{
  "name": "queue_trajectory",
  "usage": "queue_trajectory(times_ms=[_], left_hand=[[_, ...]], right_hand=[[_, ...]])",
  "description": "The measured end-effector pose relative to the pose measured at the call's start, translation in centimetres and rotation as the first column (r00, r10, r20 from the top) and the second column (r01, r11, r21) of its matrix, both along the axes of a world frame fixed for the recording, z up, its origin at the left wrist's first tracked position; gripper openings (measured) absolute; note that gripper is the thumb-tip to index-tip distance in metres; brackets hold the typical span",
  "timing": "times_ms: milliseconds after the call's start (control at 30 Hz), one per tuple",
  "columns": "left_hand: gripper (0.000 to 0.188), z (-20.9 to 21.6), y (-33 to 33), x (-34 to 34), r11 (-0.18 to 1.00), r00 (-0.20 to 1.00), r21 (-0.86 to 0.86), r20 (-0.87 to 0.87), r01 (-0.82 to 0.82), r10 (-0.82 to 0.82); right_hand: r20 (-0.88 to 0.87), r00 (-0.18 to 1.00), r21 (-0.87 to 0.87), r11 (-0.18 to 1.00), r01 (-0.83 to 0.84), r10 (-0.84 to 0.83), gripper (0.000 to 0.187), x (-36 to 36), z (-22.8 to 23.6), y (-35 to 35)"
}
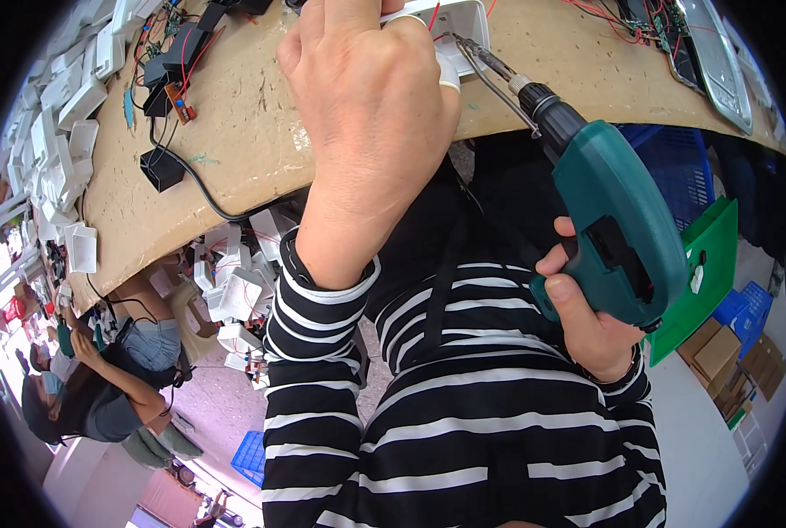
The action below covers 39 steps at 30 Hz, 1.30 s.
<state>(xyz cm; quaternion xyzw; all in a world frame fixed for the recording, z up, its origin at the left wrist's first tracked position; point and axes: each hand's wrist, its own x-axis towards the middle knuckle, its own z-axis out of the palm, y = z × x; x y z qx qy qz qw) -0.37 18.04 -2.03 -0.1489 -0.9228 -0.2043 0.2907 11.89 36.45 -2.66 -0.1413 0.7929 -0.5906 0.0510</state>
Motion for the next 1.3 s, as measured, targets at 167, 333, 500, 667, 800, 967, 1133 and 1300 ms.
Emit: queue_trajectory(times_ms=[167,333,500,667,800,967,1133,1300], left_hand=[[0.011,0.0,0.0,0.0,1.000,1.000,-0.010,-0.004,0.000,0.000],[0.011,-0.2,0.0,0.0,1.000,1.000,-0.022,-0.024,0.002,-0.002],[0.011,-0.3,0.1,0.0,1.000,1.000,-0.021,-0.009,-0.015,0.014],[0.010,-0.1,0.1,0.1,1.000,1.000,-0.024,0.004,-0.010,0.010],[0.009,-0.1,0.1,0.1,1.000,1.000,0.013,0.023,0.000,-0.001],[0.008,-0.1,0.1,0.0,1.000,1.000,-0.027,0.005,-0.013,0.013],[0.008,-1.4,0.1,-1.0,0.999,1.000,-0.045,-0.016,0.008,-0.009],[0.013,-1.6,-1.0,0.0,0.977,0.992,-0.206,-0.093,0.058,-0.079]], right_hand=[[0.007,1.000,0.025,1.000,-0.013,0.013,0.049,-0.1,0.1,0.0],[0.011,1.000,0.001,1.000,0.009,-0.009,0.048,0.0,0.0,-0.2],[0.013,1.000,0.016,1.000,-0.005,0.005,0.049,0.1,0.0,0.0],[0.020,1.000,-0.008,1.000,-0.013,0.013,0.052,0.4,-0.4,0.5],[-0.017,0.998,-0.066,0.996,0.057,-0.059,0.056,0.6,-0.6,0.5],[-0.032,0.991,-0.130,0.984,0.124,-0.129,0.054,0.7,-0.3,0.7],[-0.097,0.964,-0.234,0.948,0.218,-0.246,0.053,0.5,-0.5,0.5],[-0.068,0.949,-0.231,0.930,0.285,-0.307,0.053,0.2,-0.4,0.5]])
